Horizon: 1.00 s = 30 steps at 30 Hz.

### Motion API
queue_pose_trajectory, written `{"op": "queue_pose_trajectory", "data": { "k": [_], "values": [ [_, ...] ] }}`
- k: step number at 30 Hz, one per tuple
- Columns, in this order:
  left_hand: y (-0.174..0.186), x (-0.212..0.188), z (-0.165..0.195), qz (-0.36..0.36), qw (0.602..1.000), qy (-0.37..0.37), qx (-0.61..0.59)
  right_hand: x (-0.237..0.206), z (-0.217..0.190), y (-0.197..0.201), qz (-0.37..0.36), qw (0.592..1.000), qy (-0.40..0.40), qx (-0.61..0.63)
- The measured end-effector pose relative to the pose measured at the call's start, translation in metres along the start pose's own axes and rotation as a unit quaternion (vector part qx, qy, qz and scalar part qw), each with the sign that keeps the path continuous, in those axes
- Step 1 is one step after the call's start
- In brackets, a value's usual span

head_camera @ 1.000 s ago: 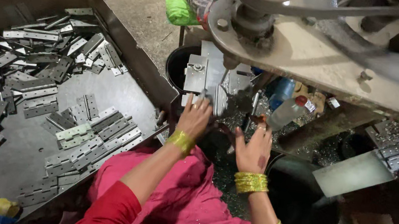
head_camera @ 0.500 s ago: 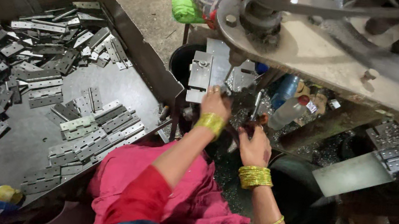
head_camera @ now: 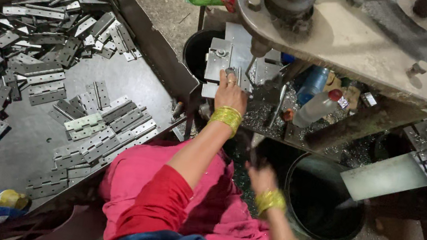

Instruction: The person sits on the floor and repeatedly picks up small metal plates from a bin, places them under a drill press, and operates the machine to drill holes. After each cycle, the person removes the plate and returns it to the bin.

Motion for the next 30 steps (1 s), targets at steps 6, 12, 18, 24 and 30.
{"op": "queue_pose_trajectory", "data": {
  "k": [6,12,18,24,30],
  "values": [
    [-0.006,-0.005,-0.013,0.059,0.997,-0.004,-0.058,0.018,0.047,-0.028,-0.007,0.999,-0.042,-0.011],
    [-0.023,0.019,-0.006,0.011,0.997,0.038,-0.060,0.024,0.041,-0.019,0.003,1.000,-0.014,-0.003],
    [-0.008,0.003,-0.015,0.035,0.997,0.025,-0.067,0.018,0.036,-0.025,-0.004,1.000,0.014,-0.008],
    [0.002,0.028,-0.017,-0.023,0.998,0.059,-0.009,0.028,0.030,-0.010,-0.020,0.999,0.001,0.025],
    [-0.019,0.022,-0.011,-0.027,0.996,0.065,-0.059,0.029,0.038,-0.012,-0.030,0.999,-0.016,-0.037]
  ]
}}
Point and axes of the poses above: each hand's wrist, its own x-axis towards the middle knuckle, its own y-axis out of the back of the hand, z = x × y, the point moved 5 cm from there along x, towards the middle knuckle, and after that the axes turned 5 degrees about x, right-handed, at the moved point
